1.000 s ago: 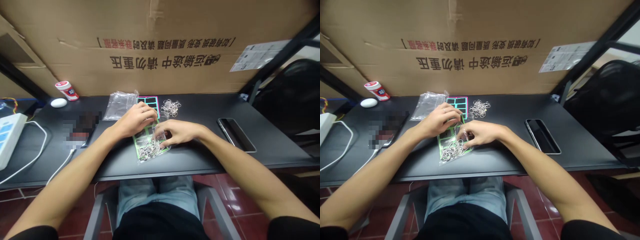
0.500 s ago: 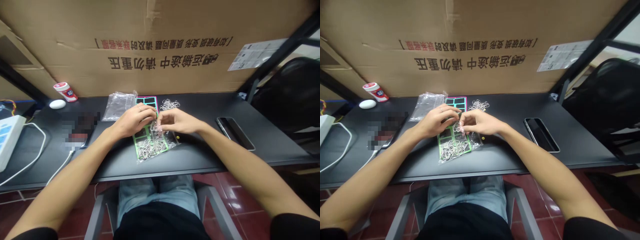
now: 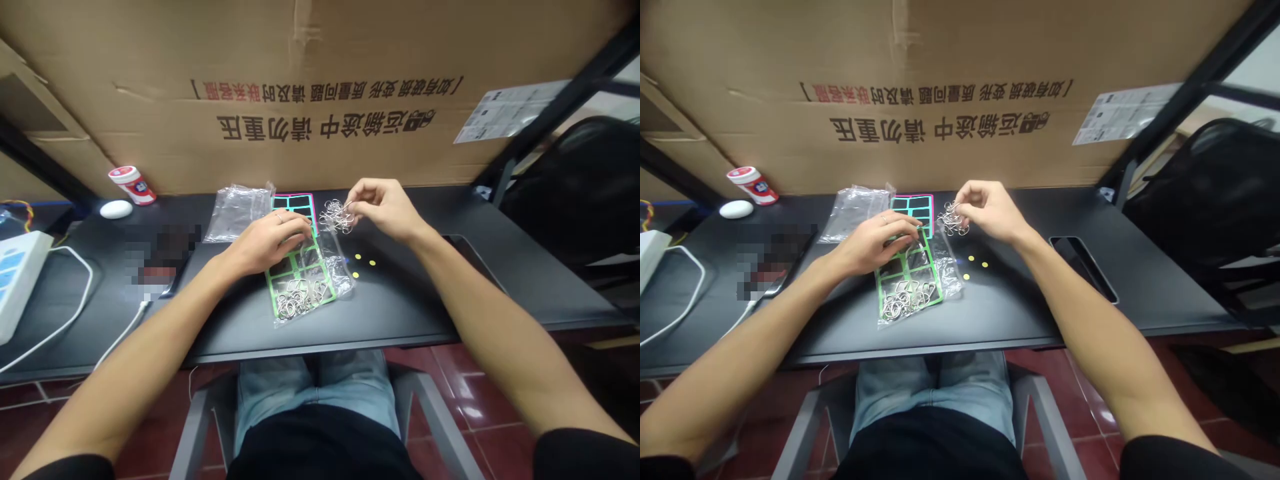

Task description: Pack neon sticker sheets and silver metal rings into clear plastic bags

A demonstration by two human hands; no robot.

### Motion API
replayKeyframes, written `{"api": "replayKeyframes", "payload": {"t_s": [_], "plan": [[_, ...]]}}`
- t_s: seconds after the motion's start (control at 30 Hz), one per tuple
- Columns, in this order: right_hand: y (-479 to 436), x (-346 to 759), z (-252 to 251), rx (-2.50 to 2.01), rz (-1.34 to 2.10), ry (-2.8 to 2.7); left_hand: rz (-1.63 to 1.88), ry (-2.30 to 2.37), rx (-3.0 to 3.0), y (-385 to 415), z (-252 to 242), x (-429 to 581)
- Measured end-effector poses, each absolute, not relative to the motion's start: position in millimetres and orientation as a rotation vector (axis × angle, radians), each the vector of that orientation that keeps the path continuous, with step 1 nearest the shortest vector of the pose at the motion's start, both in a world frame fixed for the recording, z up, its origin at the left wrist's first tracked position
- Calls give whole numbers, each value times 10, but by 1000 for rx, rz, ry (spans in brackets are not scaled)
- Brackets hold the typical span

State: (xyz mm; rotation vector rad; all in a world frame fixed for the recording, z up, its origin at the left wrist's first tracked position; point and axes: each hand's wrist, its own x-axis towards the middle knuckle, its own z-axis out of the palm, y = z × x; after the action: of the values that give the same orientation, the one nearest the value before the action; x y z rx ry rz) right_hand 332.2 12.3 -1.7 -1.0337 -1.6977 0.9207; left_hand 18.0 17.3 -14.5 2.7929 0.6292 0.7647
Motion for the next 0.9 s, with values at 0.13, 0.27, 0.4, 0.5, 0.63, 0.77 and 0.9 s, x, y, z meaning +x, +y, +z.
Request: {"api": "replayKeyframes", "payload": {"t_s": [0.13, 0.27, 0.4, 0.5, 0.63, 0.77, 0.9], "plan": [[308, 3443, -216, -1227, 632, -1687, 775, 614, 2808, 187, -162, 171], [316, 3429, -272, -1349, 331, -1803, 792, 615, 2822, 193, -175, 169], [123, 3322, -110, -1139, 481, -1837, 789, 632, 2825, 184, -169, 178], [-67, 3207, -4, -885, 1082, -2035, 805, 629, 2831, 182, -166, 185], [-192, 3010, -54, -733, 1285, -2353, 836, 614, 2828, 184, -169, 189], [-213, 2820, -202, -616, 962, -2551, 833, 610, 2812, 172, -168, 198], [-262, 2713, -294, -653, 733, -2669, 804, 592, 2809, 166, -166, 209]]}}
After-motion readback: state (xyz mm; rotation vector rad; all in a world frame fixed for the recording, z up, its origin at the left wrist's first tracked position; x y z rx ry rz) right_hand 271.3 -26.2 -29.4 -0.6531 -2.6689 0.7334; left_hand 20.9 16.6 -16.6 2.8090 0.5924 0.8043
